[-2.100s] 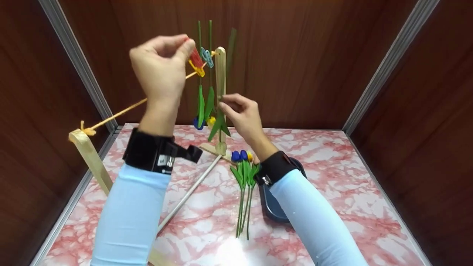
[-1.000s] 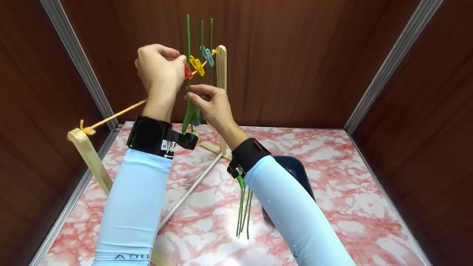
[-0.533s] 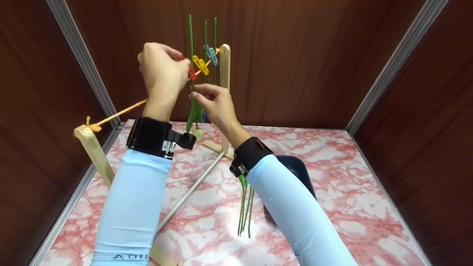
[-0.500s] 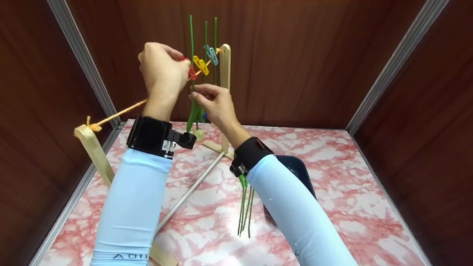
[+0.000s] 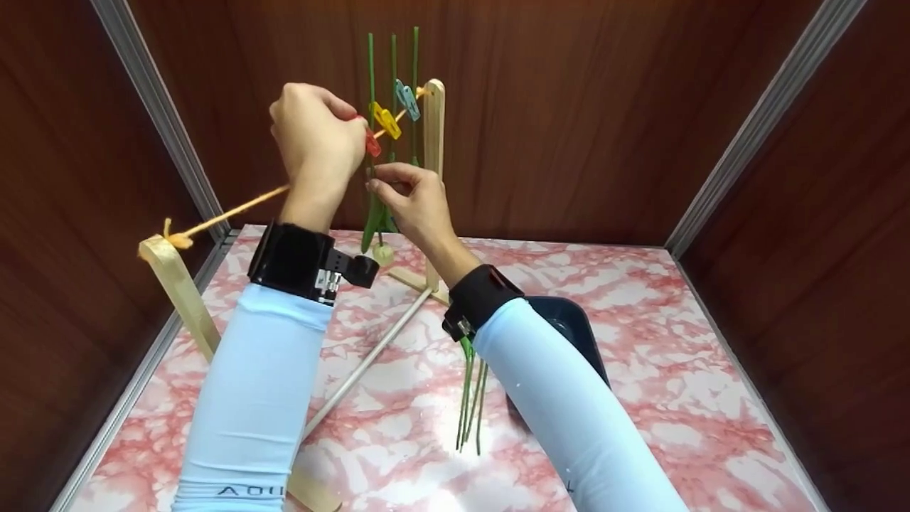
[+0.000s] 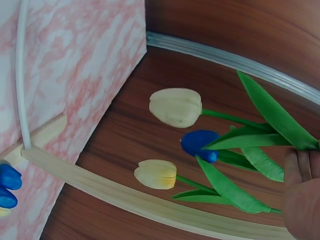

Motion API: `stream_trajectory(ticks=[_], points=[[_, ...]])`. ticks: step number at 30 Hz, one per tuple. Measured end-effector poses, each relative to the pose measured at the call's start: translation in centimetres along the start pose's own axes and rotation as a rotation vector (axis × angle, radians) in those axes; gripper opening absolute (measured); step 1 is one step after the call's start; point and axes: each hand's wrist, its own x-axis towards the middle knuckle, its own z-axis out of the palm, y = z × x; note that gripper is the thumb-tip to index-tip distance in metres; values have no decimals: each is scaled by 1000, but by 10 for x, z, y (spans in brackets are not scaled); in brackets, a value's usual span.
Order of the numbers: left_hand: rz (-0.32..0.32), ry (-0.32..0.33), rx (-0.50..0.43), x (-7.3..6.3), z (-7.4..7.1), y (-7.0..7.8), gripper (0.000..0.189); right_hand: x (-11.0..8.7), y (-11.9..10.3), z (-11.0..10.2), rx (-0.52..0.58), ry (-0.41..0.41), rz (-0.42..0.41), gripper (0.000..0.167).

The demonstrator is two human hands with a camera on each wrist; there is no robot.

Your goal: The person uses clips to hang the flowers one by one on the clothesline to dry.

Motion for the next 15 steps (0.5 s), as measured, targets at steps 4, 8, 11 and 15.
stream_trajectory(ticks=[4,8,11,15], points=[[-6,-5,5,0,-1,0,12,0,1,0,-8,-9,-15,19],[-16,-23,14,-1,-2,0,13,-1,1,0,0,-14,-14,19],[-19,-36,16,-2,-3,1,13,-1,0,-1,2,-20,-9,19],[-38,-71,20,-3,-4,3,16,-2,1,-2,-16,-20,8,20]])
